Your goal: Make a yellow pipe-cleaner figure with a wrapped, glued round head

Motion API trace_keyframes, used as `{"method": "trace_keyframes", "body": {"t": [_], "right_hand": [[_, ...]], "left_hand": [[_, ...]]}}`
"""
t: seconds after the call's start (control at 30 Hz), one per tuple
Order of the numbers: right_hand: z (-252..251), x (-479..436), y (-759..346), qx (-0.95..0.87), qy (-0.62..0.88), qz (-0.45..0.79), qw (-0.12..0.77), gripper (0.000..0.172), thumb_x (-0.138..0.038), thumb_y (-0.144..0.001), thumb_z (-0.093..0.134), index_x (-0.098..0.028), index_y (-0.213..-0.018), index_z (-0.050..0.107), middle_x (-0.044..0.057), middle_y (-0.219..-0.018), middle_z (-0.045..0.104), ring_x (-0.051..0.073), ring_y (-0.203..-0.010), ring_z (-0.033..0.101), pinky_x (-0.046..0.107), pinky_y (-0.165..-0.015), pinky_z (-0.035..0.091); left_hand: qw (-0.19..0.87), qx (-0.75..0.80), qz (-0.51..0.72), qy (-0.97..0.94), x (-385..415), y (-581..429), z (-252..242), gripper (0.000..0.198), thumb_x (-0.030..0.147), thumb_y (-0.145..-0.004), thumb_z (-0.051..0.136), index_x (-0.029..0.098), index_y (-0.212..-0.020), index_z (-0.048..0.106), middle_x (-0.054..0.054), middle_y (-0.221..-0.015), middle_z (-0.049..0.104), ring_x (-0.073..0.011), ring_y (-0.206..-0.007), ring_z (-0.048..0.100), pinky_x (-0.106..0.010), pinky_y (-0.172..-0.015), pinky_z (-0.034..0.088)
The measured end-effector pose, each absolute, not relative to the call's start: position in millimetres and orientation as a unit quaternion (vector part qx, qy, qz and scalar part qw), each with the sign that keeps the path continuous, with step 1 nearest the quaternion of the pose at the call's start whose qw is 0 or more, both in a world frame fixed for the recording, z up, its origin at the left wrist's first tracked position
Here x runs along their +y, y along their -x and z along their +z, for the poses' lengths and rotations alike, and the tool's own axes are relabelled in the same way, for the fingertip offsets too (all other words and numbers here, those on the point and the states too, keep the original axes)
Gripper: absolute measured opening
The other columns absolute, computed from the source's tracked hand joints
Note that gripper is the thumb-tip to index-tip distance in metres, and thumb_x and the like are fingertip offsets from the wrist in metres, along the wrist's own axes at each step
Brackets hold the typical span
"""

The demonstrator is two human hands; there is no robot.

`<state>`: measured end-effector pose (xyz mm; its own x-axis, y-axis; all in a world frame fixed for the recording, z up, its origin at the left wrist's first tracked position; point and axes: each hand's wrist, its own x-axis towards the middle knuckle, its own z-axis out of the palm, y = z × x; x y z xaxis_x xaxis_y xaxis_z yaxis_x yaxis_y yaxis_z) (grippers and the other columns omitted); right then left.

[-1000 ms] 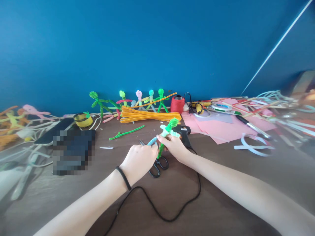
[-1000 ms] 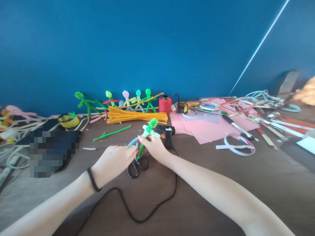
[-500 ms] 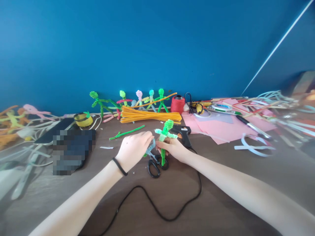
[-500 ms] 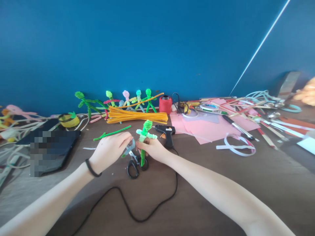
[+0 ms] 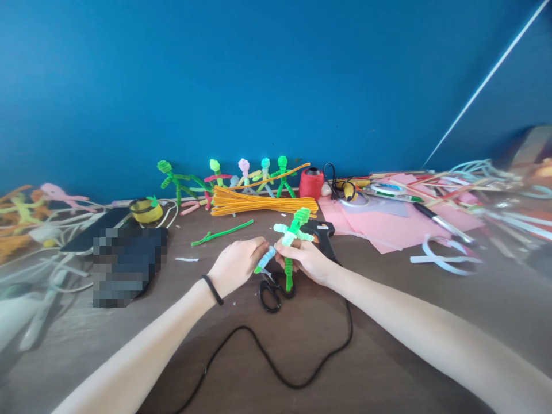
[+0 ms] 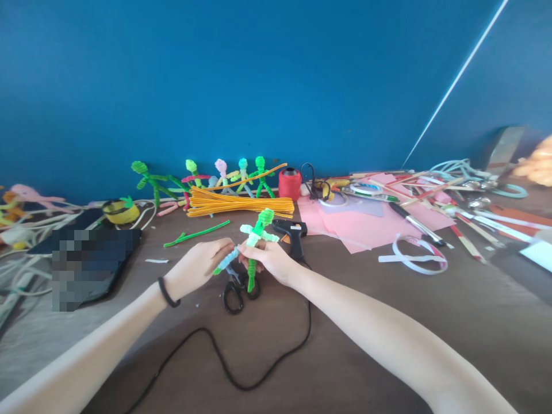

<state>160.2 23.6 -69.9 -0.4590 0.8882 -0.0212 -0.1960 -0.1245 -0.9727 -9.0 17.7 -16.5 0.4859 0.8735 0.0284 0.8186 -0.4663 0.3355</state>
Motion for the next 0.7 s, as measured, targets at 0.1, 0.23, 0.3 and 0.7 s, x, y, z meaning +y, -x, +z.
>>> {"method": "trace_keyframes", "body": {"t": [0.1,0.23,0.3,0.7], "right_hand": [[-70.0,25.6,-159.5,-0.492,0.325,0.691,0.418,0.032,-0.046,-0.066,0.063,-0.014,-0.063,0.057,-0.002,-0.051,0.050,0.006,-0.045,0.040,0.021,-0.040,0.021],[-67.4,26.2,-158.0,-0.455,0.318,0.706,0.440,0.032,-0.044,-0.064,0.065,-0.014,-0.061,0.054,-0.002,-0.052,0.050,0.006,-0.045,0.039,0.021,-0.040,0.021],[-66.8,26.2,-157.5,-0.443,0.323,0.707,0.447,0.032,-0.043,-0.064,0.066,-0.014,-0.059,0.053,-0.003,-0.051,0.049,0.006,-0.045,0.040,0.020,-0.040,0.022],[-72.4,27.6,-154.6,-0.455,0.370,0.660,0.470,0.031,-0.044,-0.067,0.063,-0.015,-0.061,0.052,-0.004,-0.053,0.045,0.006,-0.045,0.040,0.022,-0.044,0.029]], "left_hand": [[0.185,0.469,0.124,-0.855,18.8,8.4,-20.9,0.028,0.031,-0.085,0.031,0.018,-0.077,0.055,-0.004,-0.072,0.062,-0.0158,-0.067,0.058,-0.024,-0.062,0.039],[0.205,0.475,0.142,-0.844,16.9,4.9,-26.0,0.030,0.029,-0.085,0.030,0.019,-0.080,0.058,-0.002,-0.074,0.064,-0.0146,-0.068,0.058,-0.023,-0.063,0.042],[0.186,0.479,0.121,-0.849,14.8,1.9,-28.2,0.034,0.028,-0.086,0.027,0.019,-0.080,0.059,-0.003,-0.074,0.065,-0.0145,-0.065,0.058,-0.024,-0.062,0.042],[0.310,0.508,0.107,-0.797,-2.1,-15.8,-21.9,0.030,0.027,-0.084,0.026,0.019,-0.061,0.044,0.002,-0.046,0.050,-0.0108,-0.040,0.047,-0.023,-0.048,0.038]]}}
